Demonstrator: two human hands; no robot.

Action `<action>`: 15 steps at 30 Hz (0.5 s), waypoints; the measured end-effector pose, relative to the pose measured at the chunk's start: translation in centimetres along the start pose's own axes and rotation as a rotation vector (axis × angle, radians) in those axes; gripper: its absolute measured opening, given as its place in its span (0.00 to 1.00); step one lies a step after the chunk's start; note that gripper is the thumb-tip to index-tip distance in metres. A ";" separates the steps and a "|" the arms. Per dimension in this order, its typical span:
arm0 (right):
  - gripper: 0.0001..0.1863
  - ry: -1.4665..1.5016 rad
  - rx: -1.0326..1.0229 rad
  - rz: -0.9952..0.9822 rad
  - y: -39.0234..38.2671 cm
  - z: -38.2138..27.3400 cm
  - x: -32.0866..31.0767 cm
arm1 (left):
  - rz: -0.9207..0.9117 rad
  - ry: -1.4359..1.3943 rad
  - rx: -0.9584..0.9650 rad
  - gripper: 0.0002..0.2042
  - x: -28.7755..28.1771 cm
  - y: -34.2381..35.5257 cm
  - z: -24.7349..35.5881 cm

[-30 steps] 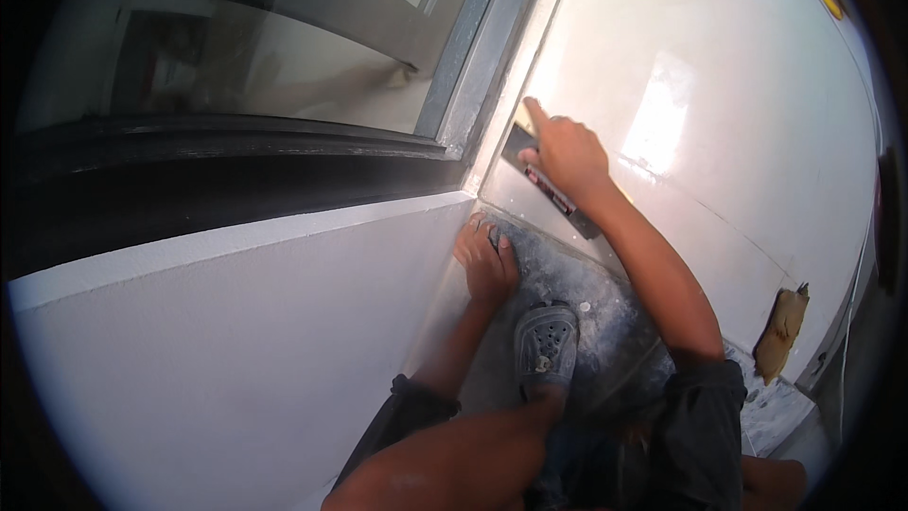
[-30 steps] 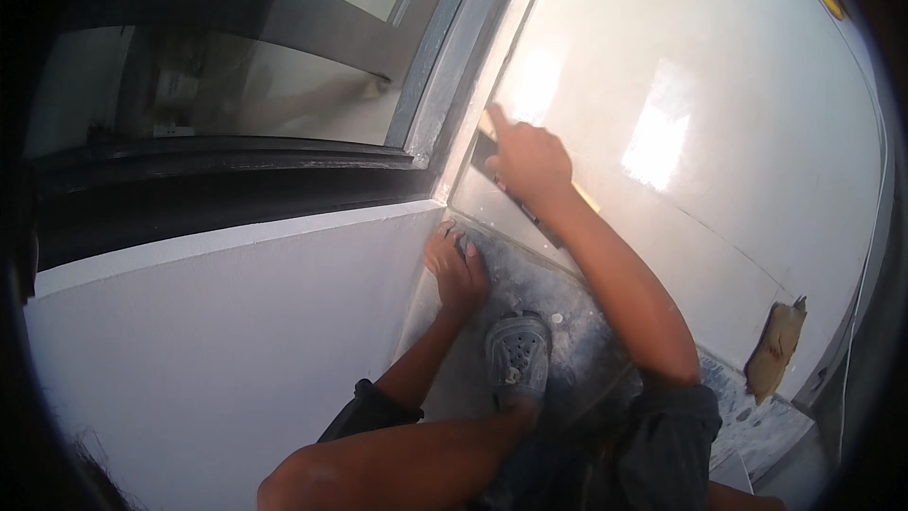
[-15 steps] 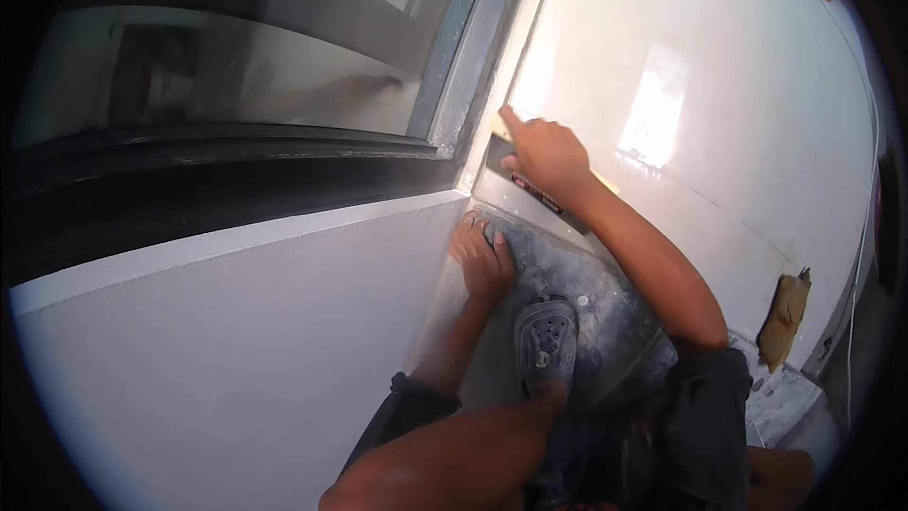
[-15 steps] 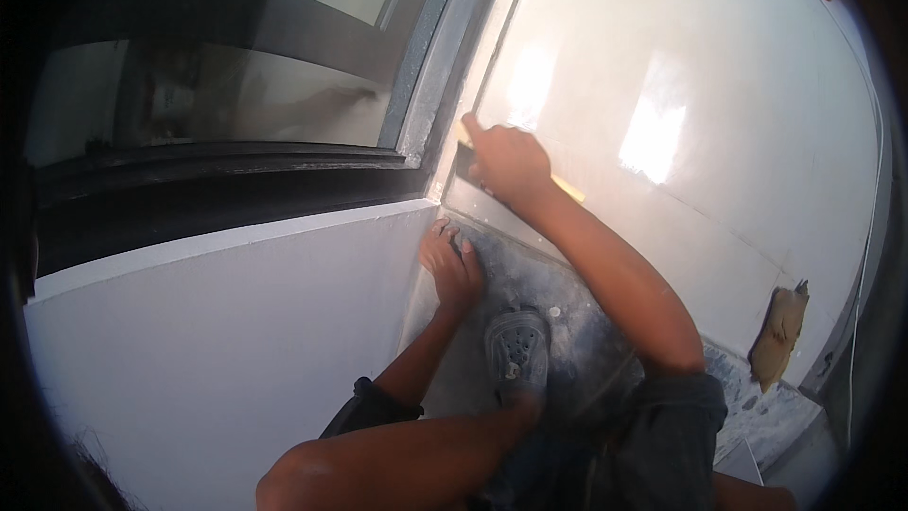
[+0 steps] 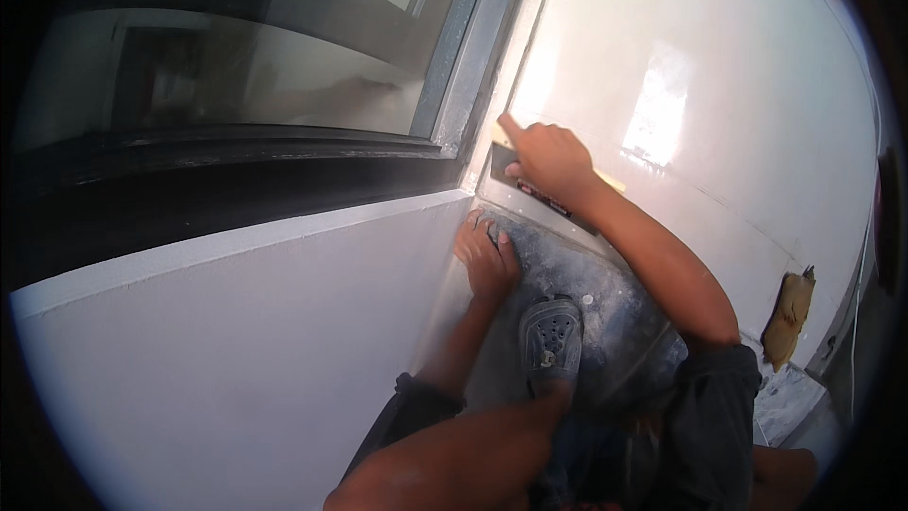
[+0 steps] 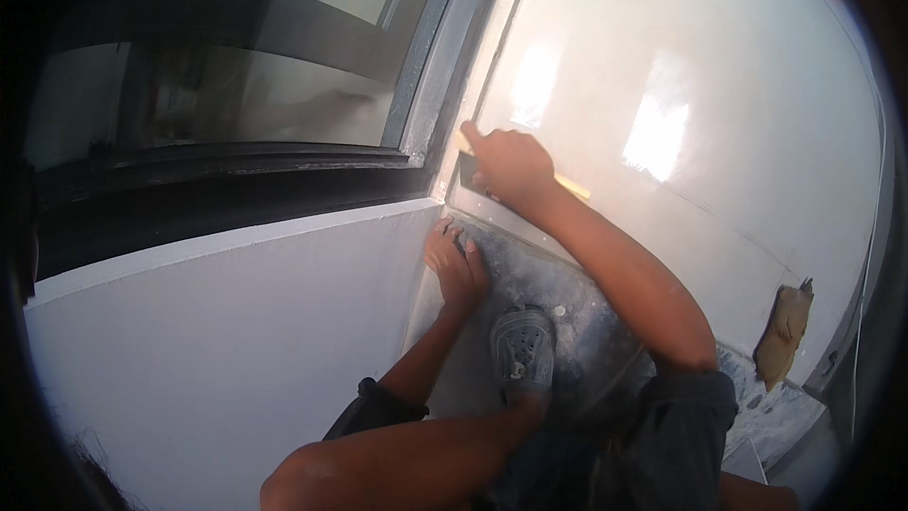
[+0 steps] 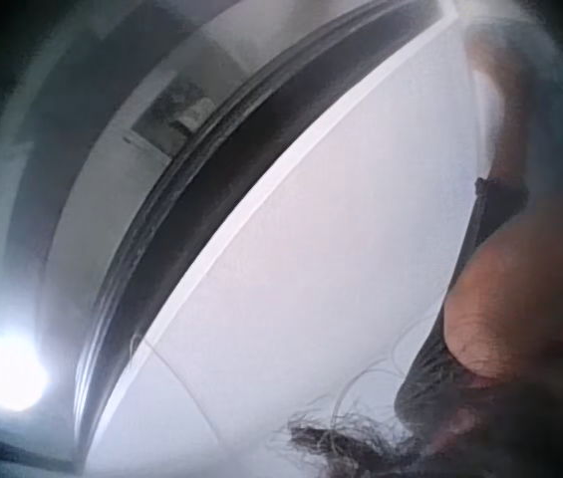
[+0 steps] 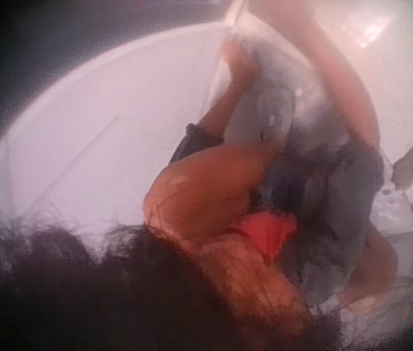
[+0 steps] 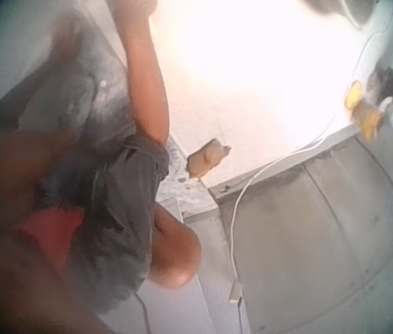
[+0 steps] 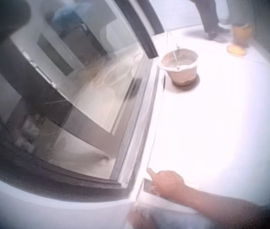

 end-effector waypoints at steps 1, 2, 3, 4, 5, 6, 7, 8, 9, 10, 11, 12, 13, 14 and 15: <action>0.35 0.016 0.072 -0.006 -0.1 1.0 -0.8 | 0.001 0.026 -0.001 0.17 -0.3 -0.3 0.3; 0.35 0.032 0.143 -0.013 -0.4 1.9 -1.1 | -0.011 0.005 -0.009 0.17 0.0 -0.1 0.4; 0.35 0.056 0.058 0.007 -0.9 1.6 -0.7 | -0.024 -0.017 -0.018 0.17 0.4 0.2 0.4; 0.35 0.028 0.017 -0.008 -1.0 1.1 -0.4 | -0.035 -0.035 -0.021 0.17 0.5 0.5 0.5; 0.35 0.001 -0.023 -0.022 -1.0 0.6 -0.2 | -0.022 -0.023 -0.014 0.17 0.2 0.2 0.3; 0.35 -0.027 -0.063 -0.035 -1.1 0.2 0.0 | -0.009 -0.012 -0.007 0.17 0.0 -0.4 0.0; 0.36 -0.005 -0.025 -0.021 -0.6 1.0 -0.7 | 0.006 -0.003 0.002 0.17 -0.2 -0.2 0.2; 0.36 0.002 0.027 -0.017 -0.5 1.6 -1.2 | 0.005 -0.016 0.005 0.17 -0.1 0.1 0.3; 0.36 0.010 0.079 -0.014 -0.6 2.4 -1.9 | 0.004 -0.029 0.009 0.16 0.1 0.5 0.4; 0.36 0.022 0.137 -0.022 -1.3 2.8 -2.3 | -0.008 -0.039 0.005 0.16 0.0 0.1 0.7; 0.35 0.039 0.033 0.000 -2.6 1.9 -0.8 | -0.008 -0.036 -0.011 0.17 -0.2 -0.3 0.5; 0.35 0.012 -0.051 -0.003 -3.6 0.9 0.6 | -0.008 -0.033 -0.026 0.17 -0.3 -0.8 0.4; 0.35 0.000 -0.051 -0.021 -3.3 0.9 0.6 | 0.004 -0.036 -0.032 0.17 -0.2 -0.4 0.3; 0.36 -0.013 -0.051 -0.040 -2.8 0.9 0.5 | 0.009 -0.019 -0.020 0.17 -0.2 -0.2 0.4; 0.36 -0.006 0.002 -0.004 -2.3 1.8 -0.6 | 0.015 -0.002 -0.010 0.17 -0.2 -0.1 0.4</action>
Point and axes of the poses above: each hand's wrist, its own y-axis towards the middle knuckle, its own x-axis out of the palm, z = x × y, the point moved 9 cm from there along y, towards the middle knuckle, and after that the axes turned 13 degrees about z, right-handed, at the moved point
